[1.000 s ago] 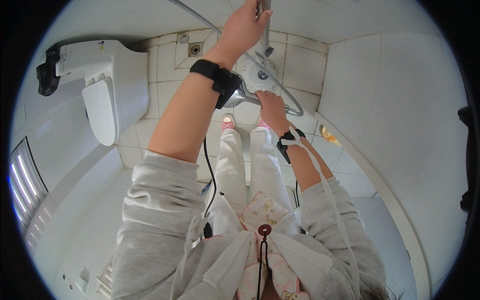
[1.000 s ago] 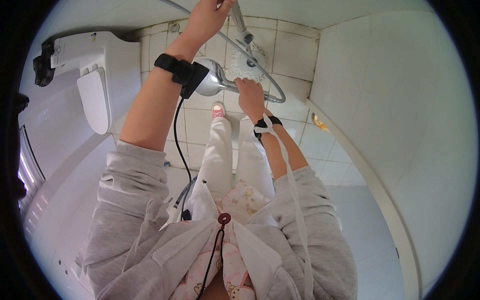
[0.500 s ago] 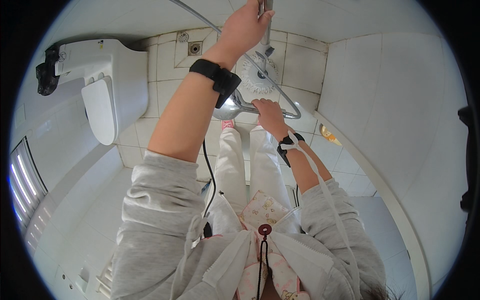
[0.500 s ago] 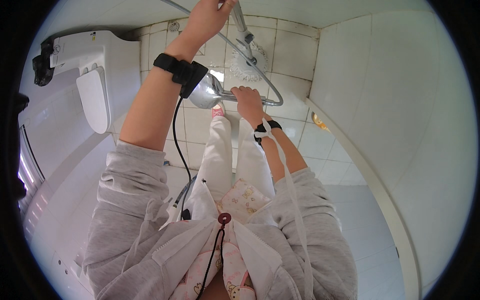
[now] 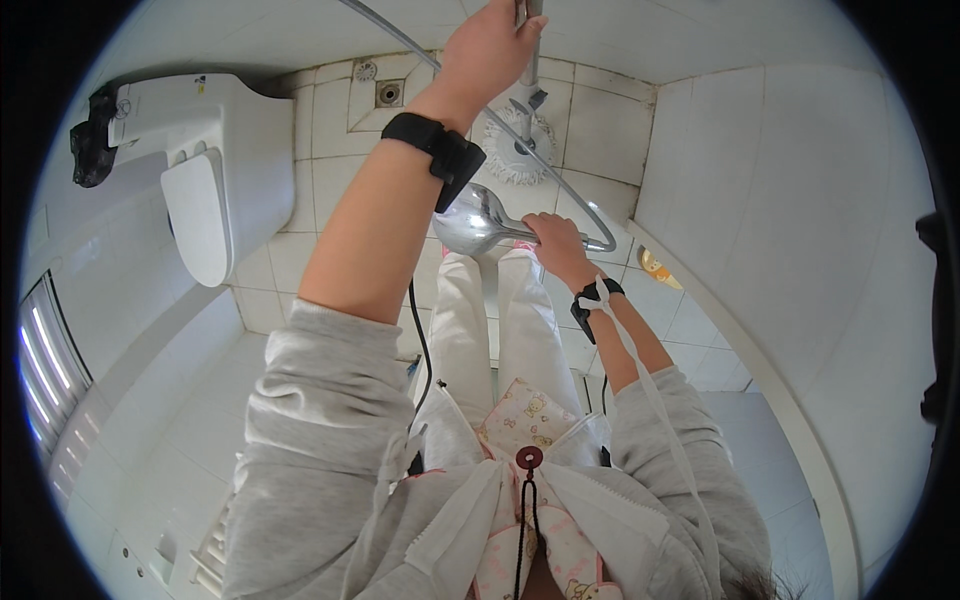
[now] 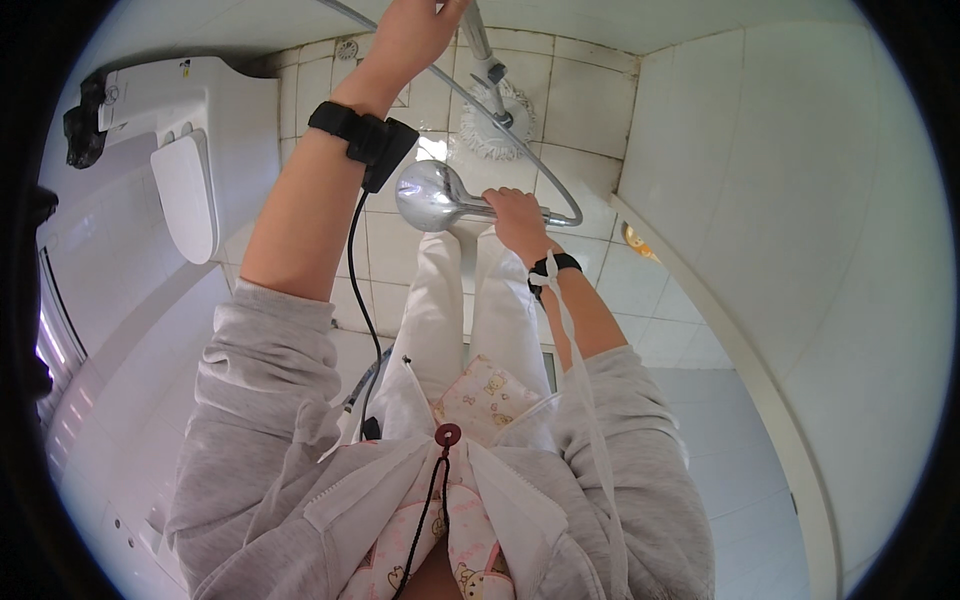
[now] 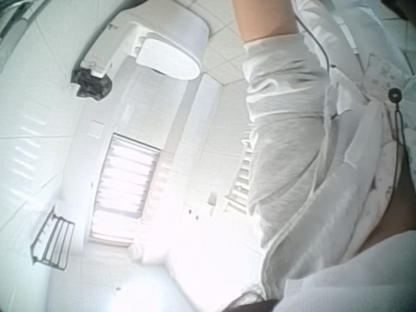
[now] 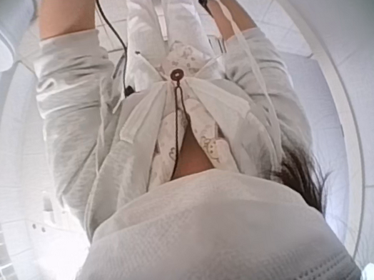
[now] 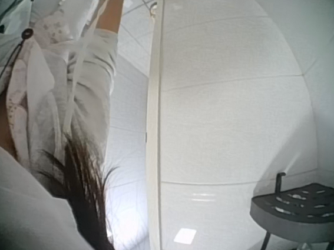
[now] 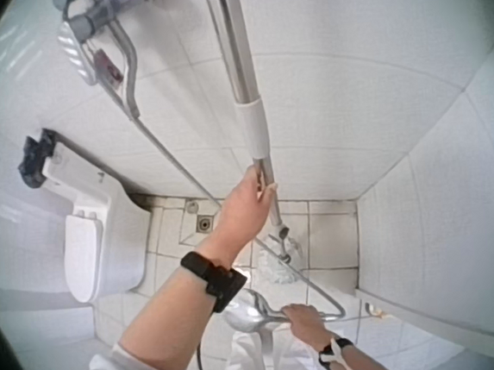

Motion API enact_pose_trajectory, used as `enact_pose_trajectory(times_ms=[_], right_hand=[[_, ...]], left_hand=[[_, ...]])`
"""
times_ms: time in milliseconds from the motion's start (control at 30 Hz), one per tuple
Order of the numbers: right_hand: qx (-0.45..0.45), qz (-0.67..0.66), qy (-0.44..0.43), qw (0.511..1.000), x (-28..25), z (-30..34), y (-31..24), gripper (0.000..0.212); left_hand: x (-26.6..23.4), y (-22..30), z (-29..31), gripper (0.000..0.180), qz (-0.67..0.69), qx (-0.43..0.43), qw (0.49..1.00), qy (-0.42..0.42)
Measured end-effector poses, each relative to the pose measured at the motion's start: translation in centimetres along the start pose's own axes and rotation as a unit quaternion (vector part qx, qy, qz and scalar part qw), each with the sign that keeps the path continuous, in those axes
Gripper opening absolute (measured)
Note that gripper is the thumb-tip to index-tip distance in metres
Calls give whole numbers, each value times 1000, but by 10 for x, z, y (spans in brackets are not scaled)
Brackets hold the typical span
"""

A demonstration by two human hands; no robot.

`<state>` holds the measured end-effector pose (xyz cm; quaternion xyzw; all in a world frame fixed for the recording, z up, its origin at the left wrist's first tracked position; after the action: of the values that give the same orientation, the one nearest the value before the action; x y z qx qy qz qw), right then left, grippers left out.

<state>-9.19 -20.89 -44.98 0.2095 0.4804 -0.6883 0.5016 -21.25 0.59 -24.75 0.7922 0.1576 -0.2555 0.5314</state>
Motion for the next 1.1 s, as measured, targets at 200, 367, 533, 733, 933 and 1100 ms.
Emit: enact_pose_trajectory(times_ms=[200, 367, 533, 733, 933, 1100], right_hand=[[16, 11, 4, 1000, -4, 5, 15, 30], [33, 26, 9, 999, -8, 6, 27, 32], [38, 22, 66, 997, -19, 6, 38, 30], [67, 35, 93, 993, -29, 4, 46, 31], [77, 6, 124, 989, -31, 2, 45, 30], [43, -17, 150, 988, -36, 6, 35, 30]], left_hand=[[-5, -6, 0, 32, -16, 3, 1000, 12], [-2, -8, 0, 31, -43, 8, 999, 9], [0, -7, 3, 30, -33, 13, 999, 15], [-2, -8, 6, 28, -42, 25, 998, 35], [2, -4, 10, 29, -61, 20, 998, 20], [3, -5, 14, 28, -53, 8, 998, 25]])
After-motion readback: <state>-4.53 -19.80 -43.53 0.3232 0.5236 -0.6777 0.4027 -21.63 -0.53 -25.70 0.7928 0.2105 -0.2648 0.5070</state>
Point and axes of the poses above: each hand's wrist, its own z-axis away from the middle knuckle, its own x-axis out of the palm, y = z × x, the point moved 7 cm from there along -z, towards the middle knuckle, and after that the axes turned 13 degrees about x, right-handed, at the moved point
